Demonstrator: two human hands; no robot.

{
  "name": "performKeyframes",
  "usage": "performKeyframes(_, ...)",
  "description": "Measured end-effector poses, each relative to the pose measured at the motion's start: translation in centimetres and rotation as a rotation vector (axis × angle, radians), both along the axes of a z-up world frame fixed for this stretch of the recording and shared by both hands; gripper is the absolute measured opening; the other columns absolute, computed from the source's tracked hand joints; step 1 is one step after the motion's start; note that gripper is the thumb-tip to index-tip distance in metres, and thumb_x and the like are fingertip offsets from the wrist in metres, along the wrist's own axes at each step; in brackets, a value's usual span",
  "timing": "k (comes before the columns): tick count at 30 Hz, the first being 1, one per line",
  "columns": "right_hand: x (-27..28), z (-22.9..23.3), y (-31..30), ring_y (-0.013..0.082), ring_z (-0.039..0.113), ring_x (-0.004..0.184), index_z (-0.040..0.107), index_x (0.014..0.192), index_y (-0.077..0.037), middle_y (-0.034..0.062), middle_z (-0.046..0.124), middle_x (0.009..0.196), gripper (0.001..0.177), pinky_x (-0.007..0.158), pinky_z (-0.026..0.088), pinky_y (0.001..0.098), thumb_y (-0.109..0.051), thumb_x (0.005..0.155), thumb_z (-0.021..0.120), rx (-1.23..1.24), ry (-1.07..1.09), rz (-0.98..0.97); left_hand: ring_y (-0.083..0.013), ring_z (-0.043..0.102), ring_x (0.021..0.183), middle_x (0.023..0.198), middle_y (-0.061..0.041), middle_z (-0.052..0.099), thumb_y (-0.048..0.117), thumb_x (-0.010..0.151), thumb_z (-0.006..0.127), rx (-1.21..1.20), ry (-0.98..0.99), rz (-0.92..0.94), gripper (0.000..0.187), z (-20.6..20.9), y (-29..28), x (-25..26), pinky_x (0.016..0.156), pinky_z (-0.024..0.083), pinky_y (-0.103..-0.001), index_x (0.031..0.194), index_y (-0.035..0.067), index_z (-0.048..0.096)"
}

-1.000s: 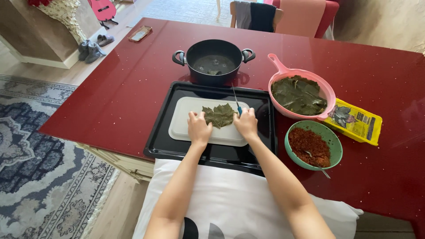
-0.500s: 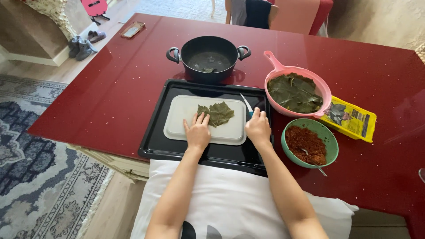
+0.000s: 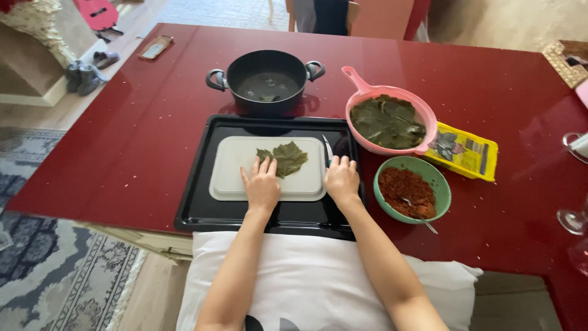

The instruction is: The recorder prepares stuffed grape leaves (dolma) by trimming stems with scissors, laying leaves on a tray, adding filling, and rolling them.

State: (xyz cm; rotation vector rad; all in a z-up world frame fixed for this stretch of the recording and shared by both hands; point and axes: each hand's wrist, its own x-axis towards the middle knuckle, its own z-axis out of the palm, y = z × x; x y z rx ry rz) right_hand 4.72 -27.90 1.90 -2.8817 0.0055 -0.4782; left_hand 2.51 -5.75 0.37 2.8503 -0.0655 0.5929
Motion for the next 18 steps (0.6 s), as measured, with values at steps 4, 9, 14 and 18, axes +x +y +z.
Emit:
performKeyframes(4,-1.9,3.4,-0.8,0.0386,0.062,0.103,0.063,0.104,-0.004,0.0173,0.063,0.105,0.034,0.08,0.057,0.0482,-0.03,0.085,0.074,0.009,-0.071,0.011,-0.0254,0.041,0.147,0.149,-0.002,0.057,0.01,0.086,0.061,0.015,-0.044,-0.068,0.054,1.1,-1.5,0.2,0.12,0.02,-0.068,0.14,0.016,0.063)
performKeyframes(9,-5.4,9.3,-4.9,0.035,0.067,0.095,0.068,0.099,-0.008,0.0132,0.068,0.095,0.027,0.078,0.057,0.047,-0.03,0.085,0.077,-0.021,-0.214,0.052,-0.0258,0.052,0.137,0.138,-0.004,0.066,0.011,0.084,0.065,0.087,-0.153,-0.206,0.041,3.4,-5.4,0.5,0.115,0.031,-0.065,0.124,0.017,0.071)
performKeyframes(14,-7.4,11.8,-10.7,0.0365,0.07,0.093,0.073,0.097,-0.012,0.0127,0.072,0.095,0.02,0.078,0.057,0.051,-0.03,0.088,0.075,-0.017,-0.037,-0.058,-0.0284,0.074,0.097,0.108,-0.011,0.078,0.031,0.099,0.067,-0.486,0.23,-0.379,0.031,4.2,-13.3,0.9,0.085,0.058,-0.041,0.118,0.009,0.074)
performKeyframes(18,-7.7,11.3,-13.0,0.0366,0.072,0.097,0.077,0.1,-0.016,0.0123,0.075,0.1,0.02,0.082,0.057,0.0512,-0.03,0.085,0.076,-0.014,0.161,-0.145,-0.0243,0.078,0.072,0.094,-0.015,0.078,0.041,0.094,0.073,-0.895,0.732,-0.401,0.048,6.5,-19.1,-0.7,0.06,0.062,-0.035,0.113,-0.003,0.07)
